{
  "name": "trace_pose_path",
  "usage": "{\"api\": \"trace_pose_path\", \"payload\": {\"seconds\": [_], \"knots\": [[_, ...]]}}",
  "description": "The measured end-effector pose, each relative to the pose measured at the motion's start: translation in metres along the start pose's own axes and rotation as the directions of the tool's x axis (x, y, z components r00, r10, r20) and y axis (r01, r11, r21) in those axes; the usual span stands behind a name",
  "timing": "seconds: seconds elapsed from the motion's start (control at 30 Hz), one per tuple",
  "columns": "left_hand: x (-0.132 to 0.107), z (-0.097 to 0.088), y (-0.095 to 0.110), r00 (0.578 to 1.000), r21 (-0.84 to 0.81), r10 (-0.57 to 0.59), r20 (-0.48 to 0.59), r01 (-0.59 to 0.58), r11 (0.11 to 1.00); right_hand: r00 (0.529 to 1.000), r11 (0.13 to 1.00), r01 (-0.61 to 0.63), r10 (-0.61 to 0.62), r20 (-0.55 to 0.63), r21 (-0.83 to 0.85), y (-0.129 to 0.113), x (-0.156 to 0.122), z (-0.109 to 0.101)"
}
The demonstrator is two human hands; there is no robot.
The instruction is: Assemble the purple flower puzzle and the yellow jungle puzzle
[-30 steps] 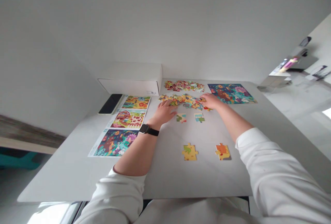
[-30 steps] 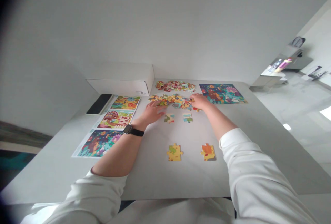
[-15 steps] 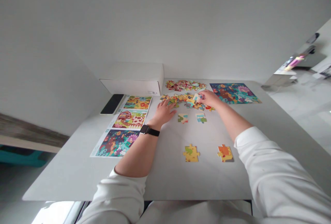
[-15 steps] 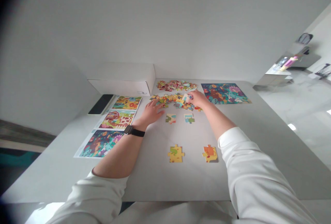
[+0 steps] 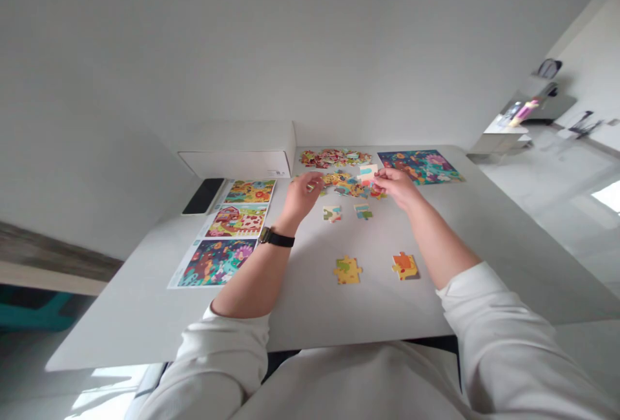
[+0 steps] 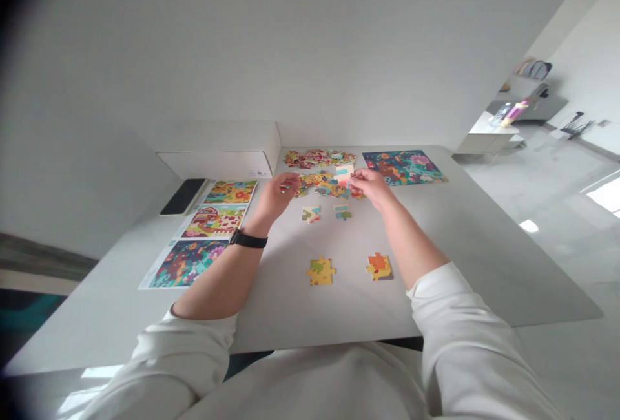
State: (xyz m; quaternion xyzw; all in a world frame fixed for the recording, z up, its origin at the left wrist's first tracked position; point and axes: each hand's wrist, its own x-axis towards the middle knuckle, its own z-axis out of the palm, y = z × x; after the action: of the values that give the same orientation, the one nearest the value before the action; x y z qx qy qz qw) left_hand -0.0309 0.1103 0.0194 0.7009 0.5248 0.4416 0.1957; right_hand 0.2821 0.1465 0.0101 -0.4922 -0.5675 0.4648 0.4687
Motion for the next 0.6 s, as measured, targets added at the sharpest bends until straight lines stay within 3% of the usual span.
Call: {"api": "trace_pose_path", "payload": {"seconds": [0.2,0.37,0.6], "knots": [[-0.01,0.01,0.01,0.987,-0.299,-0.147,0.059,0.158,0.941,0.999,0.99,-0.049,0.05,-0.002,0.131,0.003,-0.025,0.024],[-0.009,0.009,0.01,0.974,-0.347,-0.215,0.07,0.226,0.91,0.998,0.992,-0.051,0.047,0.032,0.119,0.0,-0.024,0.029],[-0.008,0.018,0.015,0.966,-0.402,-0.191,0.177,0.248,0.882,0.99,0.996,-0.034,0.021,0.139,0.088,-0.005,-0.031,0.044]]}}
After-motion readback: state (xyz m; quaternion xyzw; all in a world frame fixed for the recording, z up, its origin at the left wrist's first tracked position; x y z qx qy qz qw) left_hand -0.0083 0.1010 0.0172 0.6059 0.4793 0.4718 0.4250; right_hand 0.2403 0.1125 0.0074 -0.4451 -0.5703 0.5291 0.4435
